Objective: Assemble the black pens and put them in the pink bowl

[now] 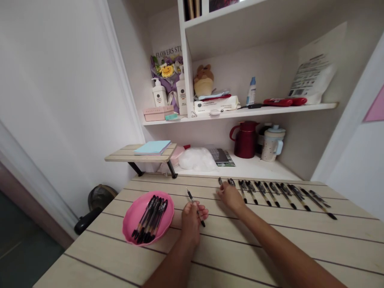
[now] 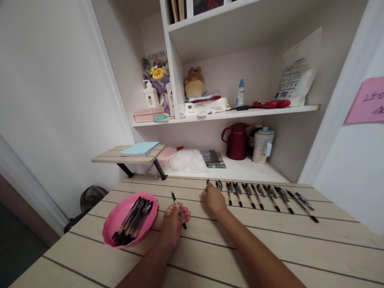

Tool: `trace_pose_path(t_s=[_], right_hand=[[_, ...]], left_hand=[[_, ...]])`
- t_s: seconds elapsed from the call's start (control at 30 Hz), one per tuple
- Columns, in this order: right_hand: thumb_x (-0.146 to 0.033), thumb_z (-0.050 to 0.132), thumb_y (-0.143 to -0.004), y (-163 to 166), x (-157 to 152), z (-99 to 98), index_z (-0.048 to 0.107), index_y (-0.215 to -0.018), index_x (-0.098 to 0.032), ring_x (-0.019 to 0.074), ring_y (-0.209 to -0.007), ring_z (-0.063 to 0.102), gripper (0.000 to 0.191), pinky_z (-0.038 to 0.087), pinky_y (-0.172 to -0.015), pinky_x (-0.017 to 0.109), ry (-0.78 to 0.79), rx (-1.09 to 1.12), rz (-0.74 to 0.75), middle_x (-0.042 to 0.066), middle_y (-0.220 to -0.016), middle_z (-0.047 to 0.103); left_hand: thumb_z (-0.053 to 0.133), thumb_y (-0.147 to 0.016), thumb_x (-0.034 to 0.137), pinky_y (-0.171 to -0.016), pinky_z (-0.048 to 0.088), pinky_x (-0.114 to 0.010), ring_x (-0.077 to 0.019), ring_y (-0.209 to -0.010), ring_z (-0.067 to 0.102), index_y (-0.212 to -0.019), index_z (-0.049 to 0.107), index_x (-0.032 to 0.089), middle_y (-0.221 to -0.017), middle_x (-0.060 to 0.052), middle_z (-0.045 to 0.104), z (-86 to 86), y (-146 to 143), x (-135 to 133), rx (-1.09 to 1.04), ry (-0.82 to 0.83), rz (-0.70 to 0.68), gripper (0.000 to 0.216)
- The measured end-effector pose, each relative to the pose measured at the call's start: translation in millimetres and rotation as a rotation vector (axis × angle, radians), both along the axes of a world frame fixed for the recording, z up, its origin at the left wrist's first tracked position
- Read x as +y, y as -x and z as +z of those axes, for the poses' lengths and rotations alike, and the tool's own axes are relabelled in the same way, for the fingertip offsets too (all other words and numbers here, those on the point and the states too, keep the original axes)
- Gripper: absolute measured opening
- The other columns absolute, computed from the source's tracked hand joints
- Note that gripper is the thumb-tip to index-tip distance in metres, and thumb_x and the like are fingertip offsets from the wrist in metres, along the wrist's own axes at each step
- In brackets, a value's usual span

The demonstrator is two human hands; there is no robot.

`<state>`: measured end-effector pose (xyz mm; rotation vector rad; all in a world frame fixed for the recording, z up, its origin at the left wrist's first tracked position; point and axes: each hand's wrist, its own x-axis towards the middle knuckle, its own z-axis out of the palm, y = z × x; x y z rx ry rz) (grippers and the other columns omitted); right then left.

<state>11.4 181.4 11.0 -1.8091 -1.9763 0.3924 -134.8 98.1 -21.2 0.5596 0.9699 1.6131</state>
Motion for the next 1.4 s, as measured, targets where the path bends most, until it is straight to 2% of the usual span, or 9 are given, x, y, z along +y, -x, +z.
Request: trace_pose_path(t_s=[0.13, 0.23, 0.57, 0.83, 1.03, 1.13, 1.23, 1.33, 1.4], right_hand=[[-0.027, 0.049, -0.080, -4.1, 32.9, 1.1, 0.044, -0.111, -0.009, 0.0235, -0.090, 0.060, 0.036, 0.039, -0.071, 0.029, 0.017, -0.074, -0.160, 0.019, -0.098, 0.062], [-0.028, 0.044, -0.082, 3.2, 43.1, -3.4, 0.040, -0.113, -0.006, 0.0255, -0.092, 0.060, 0.038, 0.040, -0.073, 0.032, 0.052, -0.112, -0.165, 0.021, -0.100, 0.060], [-0.009, 0.035, -0.081, 11.3, 53.7, -15.0, 0.037, -0.116, -0.004, 0.0244, -0.093, 0.059, 0.035, 0.042, -0.076, 0.033, 0.044, -0.171, -0.158, 0.022, -0.099, 0.059], [0.001, 0.033, -0.078, 14.3, 32.3, -10.9, 0.042, -0.114, 0.000, 0.0254, -0.090, 0.060, 0.037, 0.042, -0.075, 0.033, -0.001, -0.154, -0.093, 0.024, -0.097, 0.059], [-0.003, 0.041, -0.075, 12.6, -14.3, -16.5, 0.060, -0.078, -0.010, 0.0191, -0.081, 0.061, 0.021, 0.041, -0.071, 0.025, 0.007, -0.079, 0.076, 0.016, -0.085, 0.064], [-0.012, 0.045, -0.074, 8.5, -32.5, -18.4, 0.057, -0.064, -0.015, 0.0143, -0.065, 0.058, 0.016, 0.040, -0.061, 0.022, 0.047, 0.194, 0.176, 0.006, -0.066, 0.063], [-0.025, 0.051, -0.072, 2.4, -40.4, -13.2, 0.054, -0.064, -0.017, 0.0109, -0.046, 0.048, 0.012, 0.036, -0.046, 0.022, 0.170, 0.734, 0.169, -0.001, -0.050, 0.054], [-0.034, 0.061, -0.065, -4.5, -42.8, -1.5, 0.057, -0.075, -0.016, 0.0081, -0.044, 0.045, 0.022, 0.033, -0.041, 0.021, 0.139, 1.140, 0.105, -0.002, -0.059, 0.056], [-0.036, 0.067, -0.061, -8.0, -44.6, 6.9, 0.057, -0.083, -0.016, 0.0075, -0.046, 0.046, 0.032, 0.034, -0.042, 0.020, 0.056, 1.269, 0.097, -0.001, -0.065, 0.057]], left_hand=[[0.069, -0.060, 0.046, -0.057, 0.048, -0.027, -0.0147, -0.057, 0.061, -0.083, 0.055, 0.013, -0.067, -0.005, 0.062, -1.9, -2.2, 1.7, 0.070, 0.002, 0.012, 0.042], [0.067, -0.060, 0.048, -0.056, 0.047, -0.027, -0.0142, -0.056, 0.060, -0.083, 0.054, 0.013, -0.067, -0.004, 0.062, -2.3, -2.2, 1.9, 0.091, 0.000, 0.013, 0.044], [0.065, -0.062, 0.048, -0.056, 0.046, -0.026, -0.0129, -0.055, 0.058, -0.083, 0.053, 0.014, -0.066, -0.003, 0.059, -0.2, -3.6, 0.8, 0.127, 0.000, -0.004, 0.042], [0.066, -0.061, 0.049, -0.056, 0.046, -0.026, -0.0128, -0.055, 0.058, -0.084, 0.053, 0.014, -0.065, -0.003, 0.060, 1.8, -4.1, -0.9, 0.123, -0.010, -0.003, 0.045], [0.064, -0.061, 0.052, -0.050, 0.042, -0.023, -0.0111, -0.051, 0.056, -0.089, 0.054, 0.014, -0.063, -0.001, 0.058, 4.2, -5.5, -1.7, 0.152, -0.002, -0.036, 0.049], [0.060, -0.064, 0.053, -0.041, 0.031, -0.018, -0.0063, -0.041, 0.046, -0.092, 0.056, 0.014, -0.060, 0.002, 0.054, 7.3, -6.4, -4.5, 0.241, -0.020, -0.088, 0.048], [0.056, -0.068, 0.051, -0.037, 0.018, -0.018, -0.0028, -0.035, 0.031, -0.092, 0.059, 0.013, -0.055, 0.004, 0.050, 9.4, -8.3, -8.6, 0.377, -0.052, -0.164, 0.045], [0.053, -0.071, 0.047, -0.038, 0.017, -0.019, -0.0039, -0.037, 0.028, -0.092, 0.062, 0.013, -0.052, 0.005, 0.047, 8.4, -11.5, -12.3, 0.469, -0.066, -0.243, 0.041], [0.052, -0.073, 0.043, -0.040, 0.018, -0.019, -0.0049, -0.039, 0.027, -0.092, 0.063, 0.013, -0.050, 0.005, 0.045, 6.9, -13.5, -14.2, 0.517, -0.069, -0.281, 0.037]])
